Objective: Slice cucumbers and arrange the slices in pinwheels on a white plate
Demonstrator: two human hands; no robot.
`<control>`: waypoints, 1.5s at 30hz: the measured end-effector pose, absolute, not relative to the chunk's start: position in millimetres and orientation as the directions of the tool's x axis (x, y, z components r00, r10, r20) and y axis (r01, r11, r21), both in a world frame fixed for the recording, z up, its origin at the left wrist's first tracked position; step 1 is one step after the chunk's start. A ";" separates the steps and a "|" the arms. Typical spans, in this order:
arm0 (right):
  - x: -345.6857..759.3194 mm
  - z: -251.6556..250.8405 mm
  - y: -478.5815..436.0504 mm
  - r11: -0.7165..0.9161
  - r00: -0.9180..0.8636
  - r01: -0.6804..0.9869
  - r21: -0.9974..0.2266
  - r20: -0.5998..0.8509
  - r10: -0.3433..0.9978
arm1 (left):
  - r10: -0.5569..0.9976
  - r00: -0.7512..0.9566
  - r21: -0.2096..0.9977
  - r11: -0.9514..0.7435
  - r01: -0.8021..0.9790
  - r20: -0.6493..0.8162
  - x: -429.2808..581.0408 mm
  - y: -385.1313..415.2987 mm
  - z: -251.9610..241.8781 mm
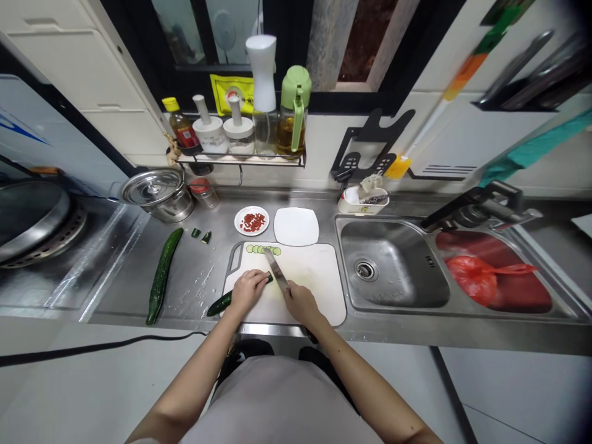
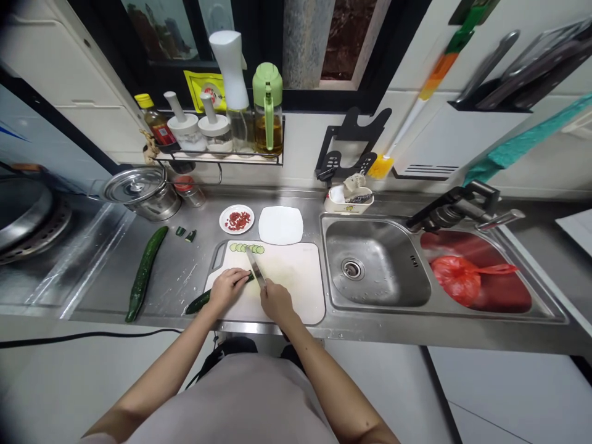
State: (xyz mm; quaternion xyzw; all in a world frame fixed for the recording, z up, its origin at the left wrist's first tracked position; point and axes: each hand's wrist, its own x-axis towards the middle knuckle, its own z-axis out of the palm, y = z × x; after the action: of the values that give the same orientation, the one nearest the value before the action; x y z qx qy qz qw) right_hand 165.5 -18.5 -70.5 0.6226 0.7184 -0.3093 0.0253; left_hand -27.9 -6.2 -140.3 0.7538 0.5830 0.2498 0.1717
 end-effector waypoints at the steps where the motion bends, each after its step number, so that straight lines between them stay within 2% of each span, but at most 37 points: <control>1: 164.3 -69.8 -18.4 0.033 -0.223 0.913 -0.407 -0.429 0.875 | 0.966 0.194 0.550 -0.256 0.795 0.170 -27.8 -6.5 -140.6; 10: 157.9 -62.9 -19.2 0.033 -0.224 0.922 -0.387 -0.461 0.859 | 0.978 0.187 0.548 -0.209 0.810 0.096 -26.8 -7.1 -136.5; 17: 156.4 -58.8 -19.6 0.034 -0.231 0.919 -0.394 -0.466 0.854 | 0.975 0.194 0.543 -0.223 0.809 0.110 -26.7 -7.5 -135.6; 30: 159.9 -52.3 -27.5 0.051 -0.229 0.944 -0.325 -0.541 0.809 | 0.976 0.199 0.540 -0.216 0.813 0.090 -26.3 -5.9 -135.5; 45: 171.4 -43.8 -38.4 0.053 -0.247 0.944 -0.326 -0.592 0.767 | 0.978 0.191 0.563 -0.203 0.801 0.081 -25.7 -4.9 -133.1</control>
State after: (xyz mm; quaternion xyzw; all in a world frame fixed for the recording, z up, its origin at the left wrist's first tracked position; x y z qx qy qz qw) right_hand 171.4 -38.4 -43.8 0.5994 0.7137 -0.3380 0.1308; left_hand -25.7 -4.9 -133.1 0.7444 0.5976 0.2176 0.2034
